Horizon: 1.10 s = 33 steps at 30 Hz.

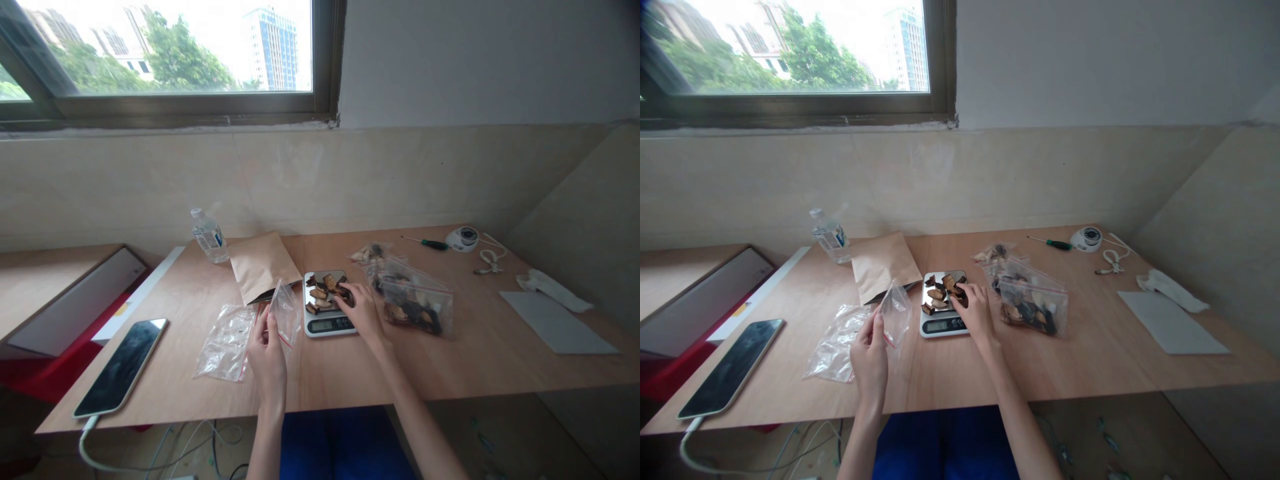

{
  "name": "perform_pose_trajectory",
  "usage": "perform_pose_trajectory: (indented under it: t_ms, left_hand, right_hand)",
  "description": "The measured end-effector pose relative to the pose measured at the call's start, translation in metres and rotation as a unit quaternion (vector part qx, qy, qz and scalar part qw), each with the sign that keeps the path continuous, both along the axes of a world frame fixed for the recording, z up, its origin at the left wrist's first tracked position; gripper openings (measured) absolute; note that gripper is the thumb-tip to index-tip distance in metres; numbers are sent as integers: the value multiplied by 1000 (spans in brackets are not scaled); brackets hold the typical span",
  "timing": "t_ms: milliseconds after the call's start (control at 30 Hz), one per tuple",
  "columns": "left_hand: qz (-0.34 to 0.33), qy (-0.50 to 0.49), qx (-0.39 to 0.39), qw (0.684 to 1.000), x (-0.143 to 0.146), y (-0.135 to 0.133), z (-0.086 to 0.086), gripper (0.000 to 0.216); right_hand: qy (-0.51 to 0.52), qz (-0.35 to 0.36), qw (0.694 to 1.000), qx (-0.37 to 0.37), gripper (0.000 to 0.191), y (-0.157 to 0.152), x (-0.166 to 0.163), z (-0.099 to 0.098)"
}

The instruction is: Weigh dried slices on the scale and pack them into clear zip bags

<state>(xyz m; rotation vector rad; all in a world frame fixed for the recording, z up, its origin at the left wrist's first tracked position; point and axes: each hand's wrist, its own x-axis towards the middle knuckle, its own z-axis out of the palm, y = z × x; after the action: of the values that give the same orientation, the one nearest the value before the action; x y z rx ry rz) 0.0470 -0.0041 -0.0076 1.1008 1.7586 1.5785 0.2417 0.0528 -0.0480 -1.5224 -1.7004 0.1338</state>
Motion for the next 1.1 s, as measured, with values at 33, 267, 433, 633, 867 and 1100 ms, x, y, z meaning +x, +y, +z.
perform_pose_trajectory:
  t_ms: [33, 267, 433, 633, 867, 1100]
  left_hand:
    - [0, 1, -7, 1000, 0, -1, 0, 47]
    - [-4, 7, -35, 999, 6, -5, 1, 50]
    - [15, -25, -13, 999, 8, -5, -1, 48]
    - [30, -47, -22, 998, -3, -5, -5, 46]
    - [47, -142, -3, 989, -7, -4, -11, 45]
    - [29, -118, -23, 992, -14, -4, -6, 42]
  right_hand:
    - [12, 0, 1000, 6, 26, -2, -2, 7]
    - [50, 86, 994, 49, 29, -28, -48, 66]
    - [-43, 191, 981, 3, 30, -42, -85, 79]
    - [60, 174, 982, 33, 31, -38, -80, 60]
    - [-94, 63, 993, -20, 40, -10, -63, 5]
    - [-119, 81, 989, -40, 26, 3, -54, -5]
